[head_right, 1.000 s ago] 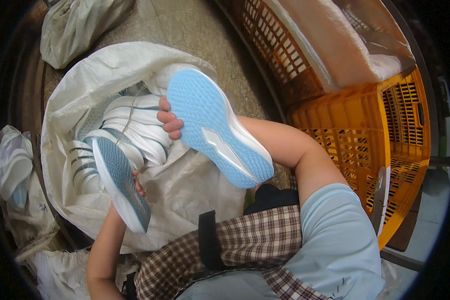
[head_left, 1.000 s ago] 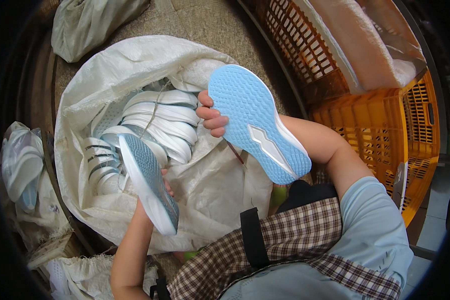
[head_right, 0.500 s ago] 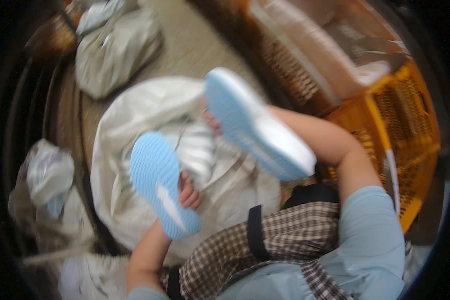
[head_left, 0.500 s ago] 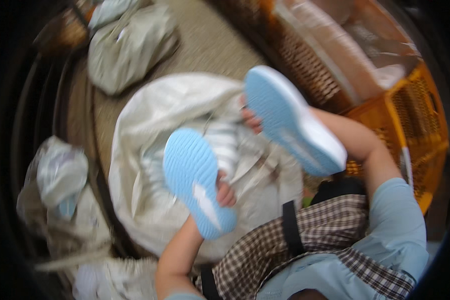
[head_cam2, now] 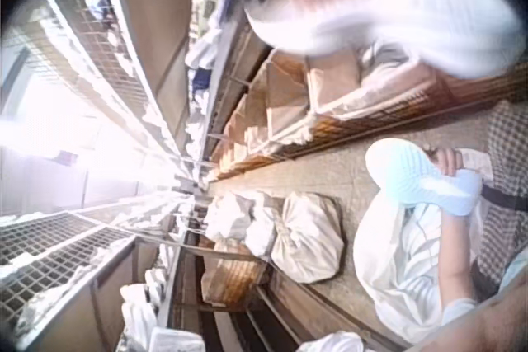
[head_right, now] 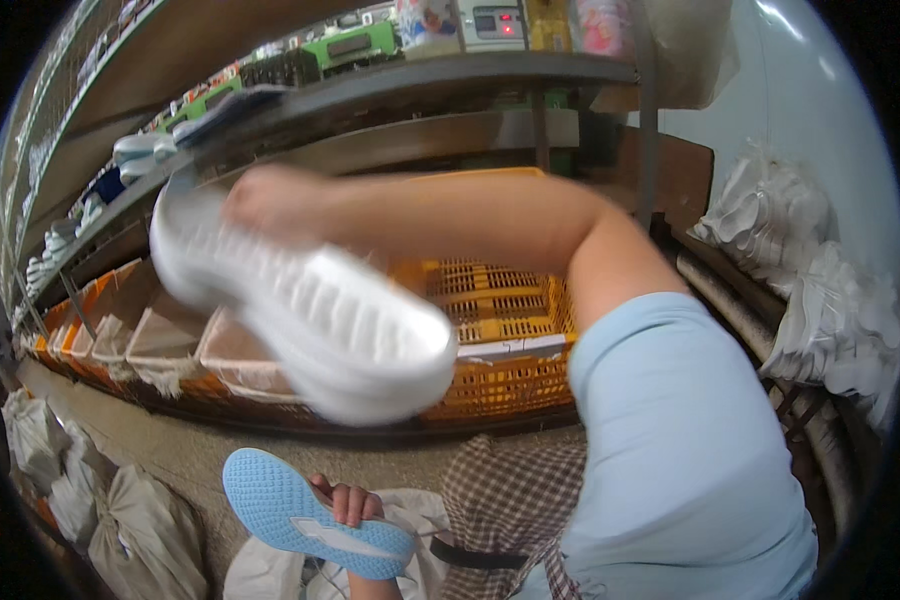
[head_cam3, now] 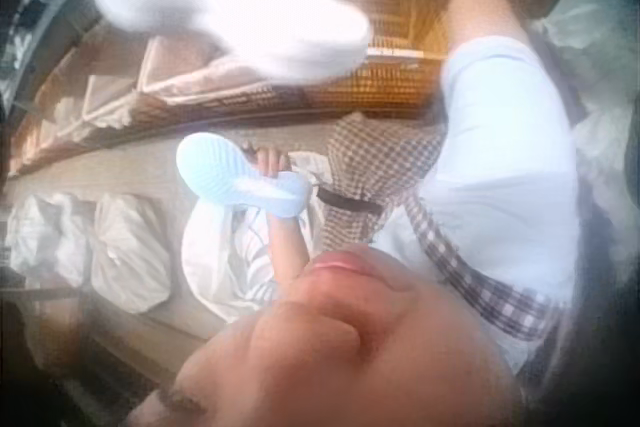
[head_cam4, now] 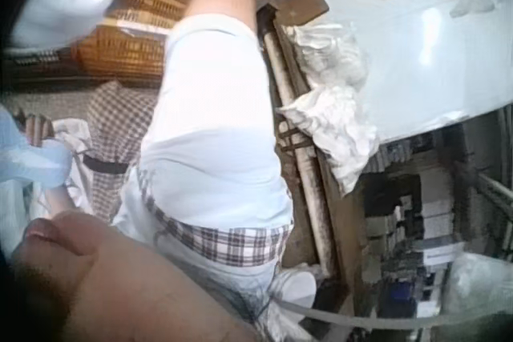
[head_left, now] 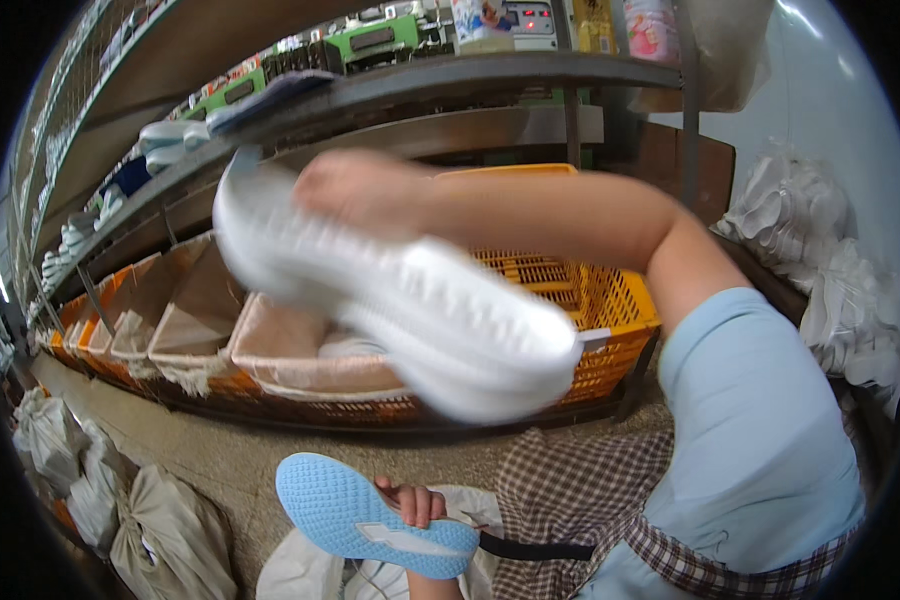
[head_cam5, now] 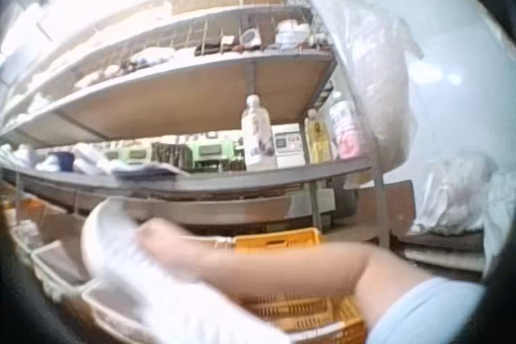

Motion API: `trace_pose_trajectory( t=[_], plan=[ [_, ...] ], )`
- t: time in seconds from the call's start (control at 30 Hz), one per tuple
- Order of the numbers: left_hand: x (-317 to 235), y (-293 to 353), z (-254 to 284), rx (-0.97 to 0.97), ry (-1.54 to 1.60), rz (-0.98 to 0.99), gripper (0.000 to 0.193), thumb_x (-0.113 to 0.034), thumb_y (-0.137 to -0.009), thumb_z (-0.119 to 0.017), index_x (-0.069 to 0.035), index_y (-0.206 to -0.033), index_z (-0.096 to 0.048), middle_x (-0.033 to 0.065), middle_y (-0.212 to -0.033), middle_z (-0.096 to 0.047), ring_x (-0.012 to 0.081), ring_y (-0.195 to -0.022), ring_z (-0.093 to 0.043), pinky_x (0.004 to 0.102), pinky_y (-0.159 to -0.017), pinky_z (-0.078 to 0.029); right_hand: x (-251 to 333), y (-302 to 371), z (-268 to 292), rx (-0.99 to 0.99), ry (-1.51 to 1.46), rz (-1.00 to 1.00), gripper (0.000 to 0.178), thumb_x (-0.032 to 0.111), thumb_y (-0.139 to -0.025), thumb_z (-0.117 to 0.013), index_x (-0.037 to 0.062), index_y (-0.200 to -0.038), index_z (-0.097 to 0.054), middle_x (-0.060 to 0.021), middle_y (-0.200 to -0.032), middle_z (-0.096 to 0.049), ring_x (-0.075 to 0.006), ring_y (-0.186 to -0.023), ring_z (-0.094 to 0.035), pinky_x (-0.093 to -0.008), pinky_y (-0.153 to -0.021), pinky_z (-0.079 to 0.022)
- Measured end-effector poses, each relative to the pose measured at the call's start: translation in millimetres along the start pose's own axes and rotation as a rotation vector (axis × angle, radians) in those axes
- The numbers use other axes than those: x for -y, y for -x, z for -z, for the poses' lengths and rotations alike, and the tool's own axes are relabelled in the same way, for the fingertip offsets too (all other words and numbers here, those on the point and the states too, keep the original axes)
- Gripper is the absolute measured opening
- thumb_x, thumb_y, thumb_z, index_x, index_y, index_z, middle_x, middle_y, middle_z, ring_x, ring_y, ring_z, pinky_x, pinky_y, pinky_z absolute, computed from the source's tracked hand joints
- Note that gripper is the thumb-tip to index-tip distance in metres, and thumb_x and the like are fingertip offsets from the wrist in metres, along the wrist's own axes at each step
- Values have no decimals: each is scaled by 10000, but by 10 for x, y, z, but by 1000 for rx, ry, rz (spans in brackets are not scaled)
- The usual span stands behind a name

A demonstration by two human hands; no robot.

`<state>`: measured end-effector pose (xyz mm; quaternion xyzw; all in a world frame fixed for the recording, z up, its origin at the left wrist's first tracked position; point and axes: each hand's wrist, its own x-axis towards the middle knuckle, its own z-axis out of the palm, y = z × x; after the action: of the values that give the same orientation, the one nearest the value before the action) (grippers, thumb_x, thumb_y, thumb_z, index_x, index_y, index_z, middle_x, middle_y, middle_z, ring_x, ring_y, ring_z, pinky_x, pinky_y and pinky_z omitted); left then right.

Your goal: The person picks up white and light-blue slipper soles from a shelf, turns them over to view the textured bottom, and uses a thin red tool to point at or scrape the surface. The person then places the soles into a large white sack and continues handling additional soles from the sack.

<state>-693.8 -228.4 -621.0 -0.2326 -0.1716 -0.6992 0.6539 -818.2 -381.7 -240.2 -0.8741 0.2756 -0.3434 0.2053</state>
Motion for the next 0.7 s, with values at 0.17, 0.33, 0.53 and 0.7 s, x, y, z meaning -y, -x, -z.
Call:
trace_pose_trajectory(
  t=[0.17,0.33,0.53,0.7],
  plan=[
    [156,-250,-308,106,27,107,393,-293,-981,-337,-83,-1303,-419,82,-666,-540,192,-572,-509,355,-553,-390,423,13,1992,-521,588,32,350,274,-915,-526,36,-1166,-583,-93,-1048,-620,-159,-872,-611,-291,-713,-515],
    [238,-319,-525,21,51,59,411,-279,-960,-422,-54,-1303,-443,29,-676,-553,138,-602,-538,291,-552,-438,179,422,3069,-716,898,-101,334,267,-921,-525,46,-1165,-581,-67,-1026,-618,-131,-846,-603,-264,-692,-507],
    [154,-491,-451,265,174,83,395,-261,-972,-381,-82,-1318,-444,15,-655,-539,131,-598,-532,279,-586,-425,-280,755,2390,-511,678,-116,315,259,-929,-525,58,-1164,-579,-36,-999,-615,-98,-816,-595,-232,-667,-498],
    [-58,-331,-437,202,169,48,522,-427,-914,-462,-63,-1288,-473,28,-628,-519,143,-588,-514,295,-585,-413,-467,727,1293,-253,229,-103,299,253,-935,-524,68,-1164,-577,-10,-977,-613,-71,-791,-588,-205,-646,-490]
  ],
)
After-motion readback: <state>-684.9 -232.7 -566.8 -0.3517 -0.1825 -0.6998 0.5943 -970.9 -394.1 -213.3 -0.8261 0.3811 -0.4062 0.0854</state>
